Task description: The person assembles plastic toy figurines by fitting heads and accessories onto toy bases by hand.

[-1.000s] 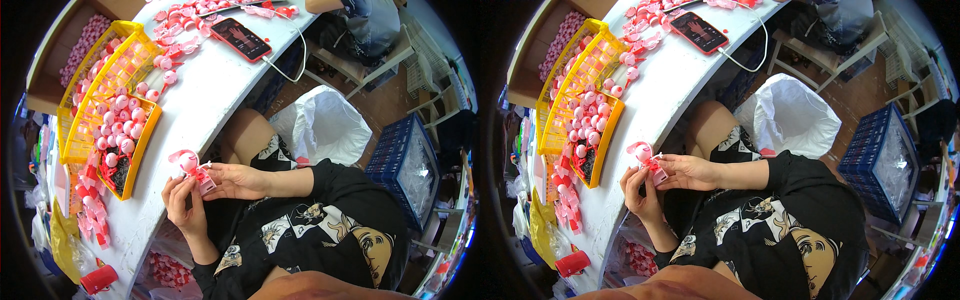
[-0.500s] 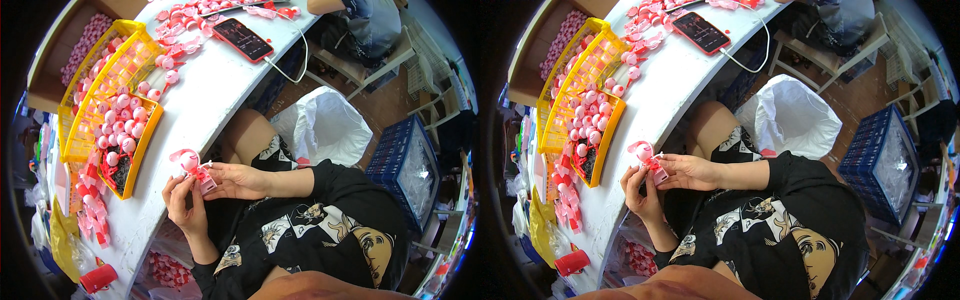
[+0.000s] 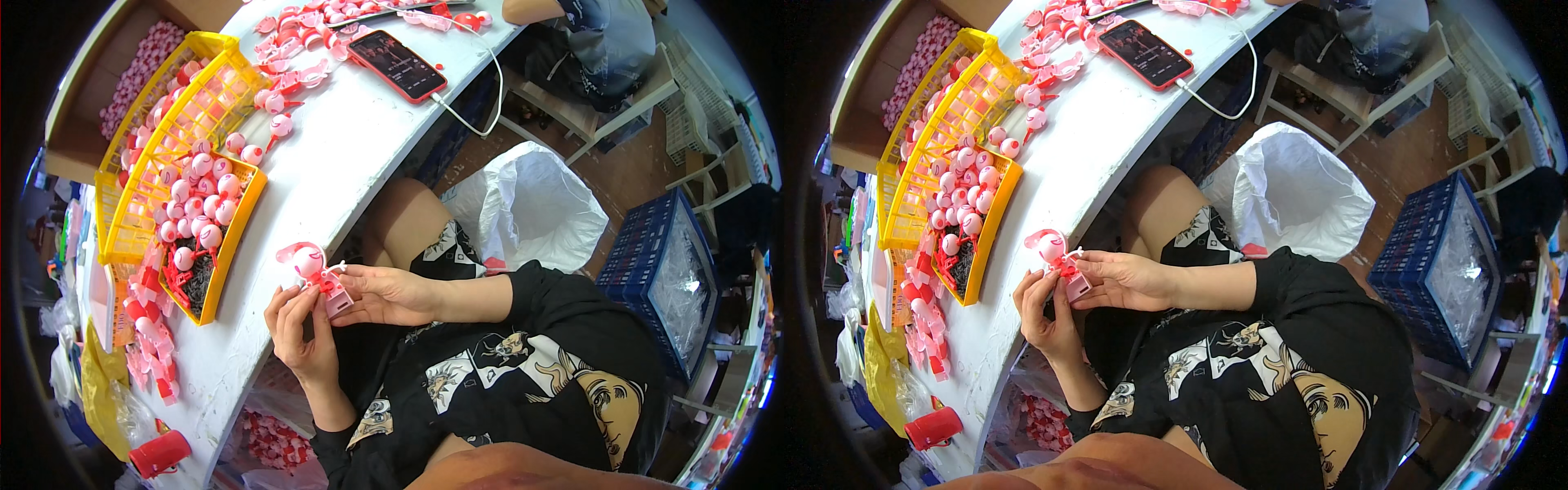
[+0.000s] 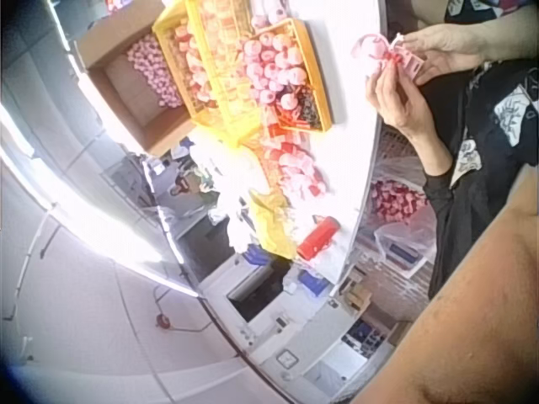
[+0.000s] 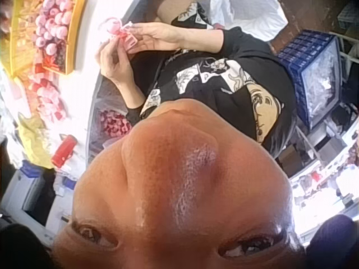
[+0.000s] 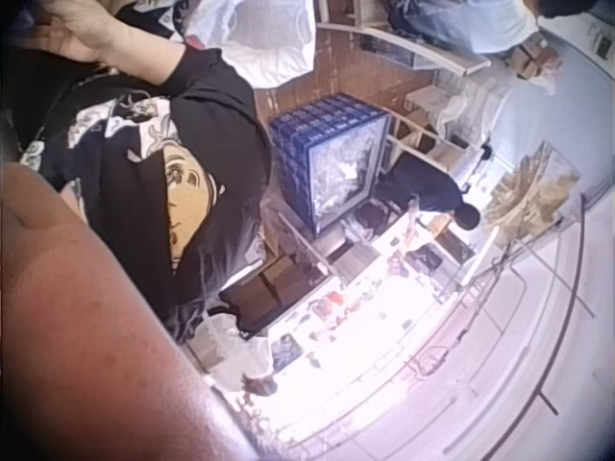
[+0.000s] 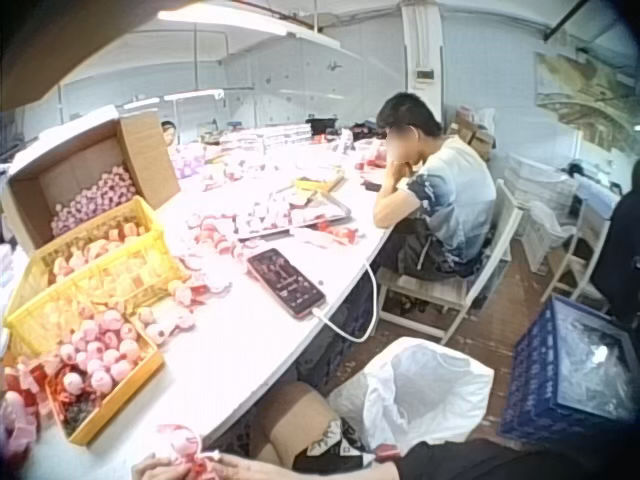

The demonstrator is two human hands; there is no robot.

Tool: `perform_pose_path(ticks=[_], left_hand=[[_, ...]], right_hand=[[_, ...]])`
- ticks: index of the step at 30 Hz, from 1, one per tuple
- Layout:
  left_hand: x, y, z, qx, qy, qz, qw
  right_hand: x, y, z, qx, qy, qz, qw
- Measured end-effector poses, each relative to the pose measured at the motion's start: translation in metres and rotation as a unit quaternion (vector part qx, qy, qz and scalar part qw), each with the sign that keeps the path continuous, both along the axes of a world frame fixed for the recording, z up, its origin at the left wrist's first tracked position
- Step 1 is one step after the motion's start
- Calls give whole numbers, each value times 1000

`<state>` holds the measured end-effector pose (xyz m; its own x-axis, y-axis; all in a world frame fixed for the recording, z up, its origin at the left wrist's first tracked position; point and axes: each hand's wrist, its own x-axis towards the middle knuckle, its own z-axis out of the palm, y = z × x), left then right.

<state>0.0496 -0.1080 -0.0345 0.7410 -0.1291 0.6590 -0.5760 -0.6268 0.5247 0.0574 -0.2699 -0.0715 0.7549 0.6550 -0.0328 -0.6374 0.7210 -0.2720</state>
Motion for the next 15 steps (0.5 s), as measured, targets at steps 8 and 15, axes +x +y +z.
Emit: perform_pose_path(ticks=[8, 15], left_hand=[[0, -1, 1, -5, -2, 4, 1000], [0, -4, 1, -11, -5, 3, 1000]], right_hand=[[1, -1, 3, -3, -2, 1, 1000], [-1, -2, 0, 5, -5, -4, 1000]])
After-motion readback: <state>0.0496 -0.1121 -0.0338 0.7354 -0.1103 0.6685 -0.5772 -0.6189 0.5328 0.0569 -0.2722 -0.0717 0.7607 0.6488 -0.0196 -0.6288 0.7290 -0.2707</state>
